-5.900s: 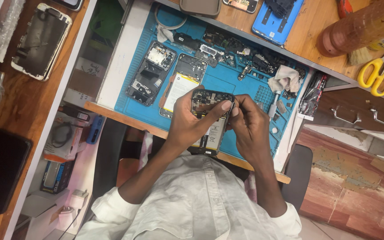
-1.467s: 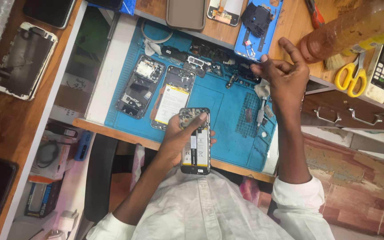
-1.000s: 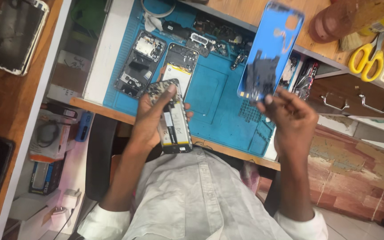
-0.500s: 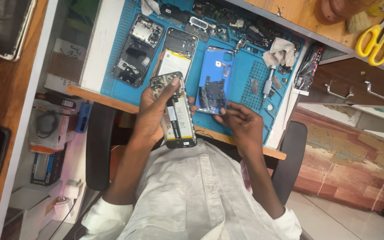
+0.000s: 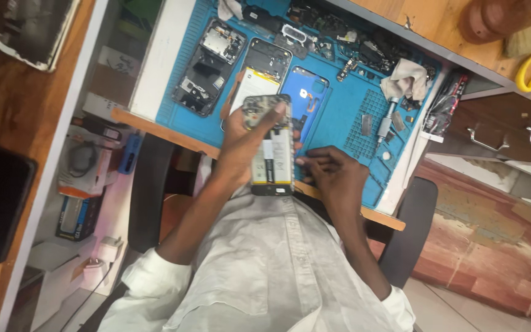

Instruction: The person disassembles a smartphone using a screwdriver and tweezers. They remove screws from the internal frame, lift the motherboard, and disconnect ribbon cables. The person then places the disassembled components on a blue anti-static mat alongside other phone parts.

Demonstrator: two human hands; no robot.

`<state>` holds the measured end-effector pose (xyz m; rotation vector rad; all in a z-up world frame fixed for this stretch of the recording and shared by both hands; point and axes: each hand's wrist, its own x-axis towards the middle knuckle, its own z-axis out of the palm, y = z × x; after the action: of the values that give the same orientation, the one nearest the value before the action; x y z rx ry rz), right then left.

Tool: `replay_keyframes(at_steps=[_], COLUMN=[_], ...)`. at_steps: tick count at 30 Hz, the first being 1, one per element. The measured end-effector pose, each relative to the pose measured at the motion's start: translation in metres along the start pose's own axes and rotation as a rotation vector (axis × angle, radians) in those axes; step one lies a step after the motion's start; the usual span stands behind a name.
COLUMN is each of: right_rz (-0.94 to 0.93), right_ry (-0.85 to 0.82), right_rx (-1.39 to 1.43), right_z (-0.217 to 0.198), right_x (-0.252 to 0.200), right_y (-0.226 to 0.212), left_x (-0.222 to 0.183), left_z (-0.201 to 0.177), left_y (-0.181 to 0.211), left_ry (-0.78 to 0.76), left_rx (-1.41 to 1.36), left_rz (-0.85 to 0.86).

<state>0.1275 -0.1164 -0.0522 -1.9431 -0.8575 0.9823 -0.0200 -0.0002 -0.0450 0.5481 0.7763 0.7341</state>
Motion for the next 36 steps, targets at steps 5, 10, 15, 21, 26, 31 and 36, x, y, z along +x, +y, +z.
replay_keyframes(at_steps=[5,10,15,21,26,31,36], right_rz=[0.006,0.114,0.037,0.1,0.127,-0.058,-0.141], right_ry=[-0.101,-0.216,-0.153,-0.043,0.021,0.227,0.257], right_rx=[0.246,0.454,0.388,0.316,0.203,-0.152,-0.308], right_z=[-0.025,-0.046,-0.06,-0.059,-0.05,-0.042,-0.043], right_x=[-0.001,-0.001,0.004,0.005,0.004,-0.005,-0.007], right_y=[0.015,0.017,0.015,0.027,0.023,0.008,0.002], left_x=[0.006,0.022,0.03,0.019,0.022,0.024,0.032], left_z=[0.024,0.05,0.058,0.045,0.029,0.023,0.024], left_y=[-0.022,-0.046,-0.051,-0.048,-0.06,-0.064,-0.063], left_ry=[-0.029,-0.047,-0.069,-0.033,-0.104,-0.211,-0.252], left_rx=[-0.038,0.118,0.283,0.95,1.248,1.366,1.519], left_rz=[-0.015,0.114,0.164,0.706,0.792,0.785,0.788])
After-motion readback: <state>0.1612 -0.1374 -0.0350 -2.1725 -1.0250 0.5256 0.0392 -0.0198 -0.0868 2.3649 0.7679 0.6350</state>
